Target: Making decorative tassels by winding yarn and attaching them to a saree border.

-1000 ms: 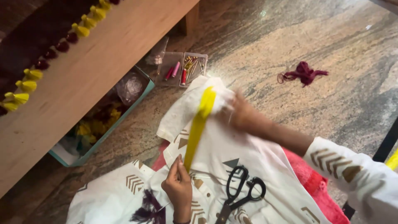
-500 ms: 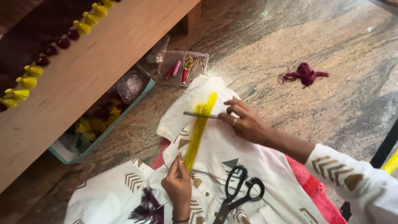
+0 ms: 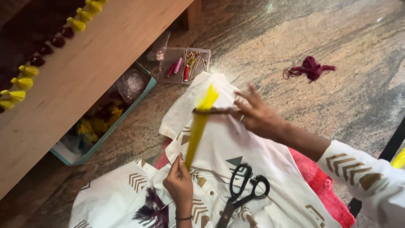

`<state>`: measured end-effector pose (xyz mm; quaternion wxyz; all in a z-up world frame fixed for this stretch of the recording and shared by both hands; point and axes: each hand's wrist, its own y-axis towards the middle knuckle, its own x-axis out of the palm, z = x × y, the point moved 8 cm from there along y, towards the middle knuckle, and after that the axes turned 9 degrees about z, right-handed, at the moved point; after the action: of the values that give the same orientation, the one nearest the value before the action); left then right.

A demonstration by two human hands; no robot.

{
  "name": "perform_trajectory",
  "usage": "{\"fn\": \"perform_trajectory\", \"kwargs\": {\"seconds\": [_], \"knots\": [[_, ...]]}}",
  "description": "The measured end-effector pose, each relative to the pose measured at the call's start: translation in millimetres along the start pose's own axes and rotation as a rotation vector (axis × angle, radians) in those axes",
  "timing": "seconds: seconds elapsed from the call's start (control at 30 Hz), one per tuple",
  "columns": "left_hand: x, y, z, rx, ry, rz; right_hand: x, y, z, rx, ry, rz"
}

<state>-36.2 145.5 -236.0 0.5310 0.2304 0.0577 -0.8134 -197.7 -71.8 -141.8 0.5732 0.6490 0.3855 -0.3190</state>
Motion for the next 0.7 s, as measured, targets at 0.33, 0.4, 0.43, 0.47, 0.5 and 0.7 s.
{"fn": "perform_trajectory", "kwargs": {"seconds": [0.33,0.4,0.43,0.47,0.5,0.7], "knots": [[9,2,-14,-0.243,0.166,-0.092,-13,5,-23,0.045,0.134,0.078],[6,1,-18,-0.121,0.135,-0.040,-5,-4,-6,-0.050,-0.119,0.089],[3,1,-14,0.002,0.101,0.009,0,-7,0,-0.144,-0.376,0.099],[2,1,-13,0.001,0.097,0.018,-1,-10,6,-0.153,-0.377,0.100],[1,1,-7,0.065,0.055,0.035,-19,-16,47,0.320,-0.202,0.256],[-2,4,-8,-0.103,0.064,0.000,-22,-22,68,0.520,0.048,0.346]]}}
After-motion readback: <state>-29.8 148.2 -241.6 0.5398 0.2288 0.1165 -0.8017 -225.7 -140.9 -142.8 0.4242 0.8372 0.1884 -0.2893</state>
